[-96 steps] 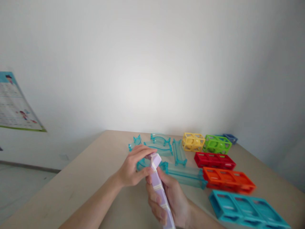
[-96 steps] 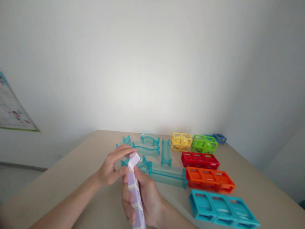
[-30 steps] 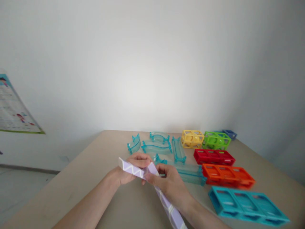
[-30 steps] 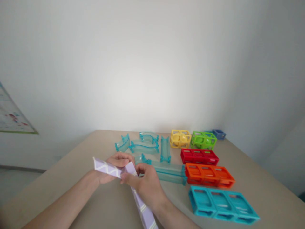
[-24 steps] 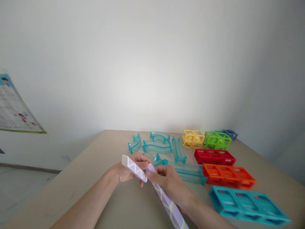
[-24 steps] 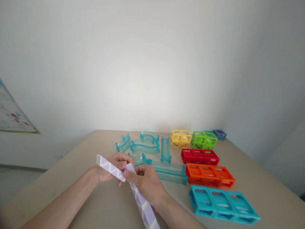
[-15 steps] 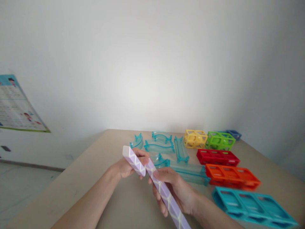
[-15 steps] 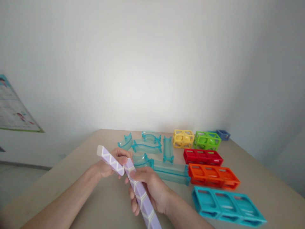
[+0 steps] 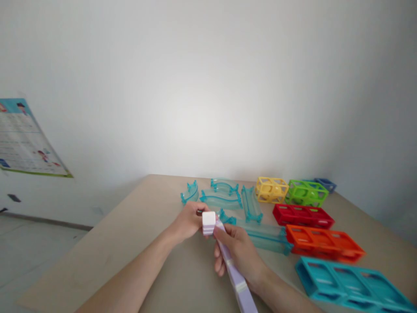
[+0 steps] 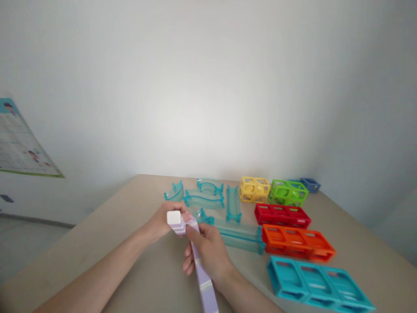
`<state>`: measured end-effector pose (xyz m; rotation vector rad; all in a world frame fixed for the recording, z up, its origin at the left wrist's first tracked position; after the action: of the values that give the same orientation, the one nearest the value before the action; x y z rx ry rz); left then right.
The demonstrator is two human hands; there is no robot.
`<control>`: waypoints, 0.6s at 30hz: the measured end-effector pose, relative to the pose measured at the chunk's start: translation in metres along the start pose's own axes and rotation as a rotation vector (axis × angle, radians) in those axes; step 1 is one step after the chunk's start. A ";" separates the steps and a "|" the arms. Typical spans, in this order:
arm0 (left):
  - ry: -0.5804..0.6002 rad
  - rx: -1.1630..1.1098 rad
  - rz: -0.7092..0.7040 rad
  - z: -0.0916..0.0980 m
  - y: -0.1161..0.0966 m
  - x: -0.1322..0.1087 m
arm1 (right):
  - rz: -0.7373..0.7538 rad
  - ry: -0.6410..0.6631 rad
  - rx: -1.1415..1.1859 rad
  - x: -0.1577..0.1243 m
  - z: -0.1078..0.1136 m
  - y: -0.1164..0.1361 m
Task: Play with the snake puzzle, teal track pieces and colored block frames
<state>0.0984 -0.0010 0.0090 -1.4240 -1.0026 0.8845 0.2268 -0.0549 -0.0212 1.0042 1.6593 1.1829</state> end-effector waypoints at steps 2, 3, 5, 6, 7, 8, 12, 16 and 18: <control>-0.003 -0.042 -0.061 0.000 0.000 0.001 | 0.017 0.016 0.035 -0.002 -0.001 0.002; 0.005 -0.070 -0.092 0.001 -0.001 0.001 | -0.006 0.067 0.080 -0.004 -0.002 0.002; 0.016 -0.109 -0.169 0.004 -0.005 0.000 | -0.093 0.225 0.190 -0.009 -0.005 0.003; 0.012 -0.112 -0.214 0.005 -0.007 0.000 | -0.135 0.301 0.241 -0.011 -0.007 0.003; 0.009 -0.104 -0.259 0.007 -0.010 -0.001 | -0.161 0.359 0.282 -0.013 -0.007 0.004; 0.013 -0.091 -0.300 0.008 -0.012 -0.001 | -0.165 0.390 0.314 -0.015 -0.007 0.006; 0.058 -0.066 -0.351 0.008 -0.012 -0.003 | -0.060 0.327 0.304 -0.015 -0.005 0.011; 0.087 -0.049 -0.314 0.007 -0.007 -0.004 | 0.050 0.212 0.188 -0.014 -0.004 0.013; 0.098 -0.050 -0.300 0.008 -0.006 -0.004 | 0.070 0.188 0.161 -0.014 -0.004 0.013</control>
<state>0.0890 -0.0019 0.0143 -1.3027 -1.1344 0.5687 0.2291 -0.0660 -0.0051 1.0858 1.9058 1.2367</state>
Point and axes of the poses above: each hand's wrist, its own x-axis towards the middle knuckle, its own z-axis out of the back of the hand, y = z × x, the point moved 3 cm from there along x, towards the middle knuckle, and after that the axes turned 9 degrees about -x, right-handed, at the moved point
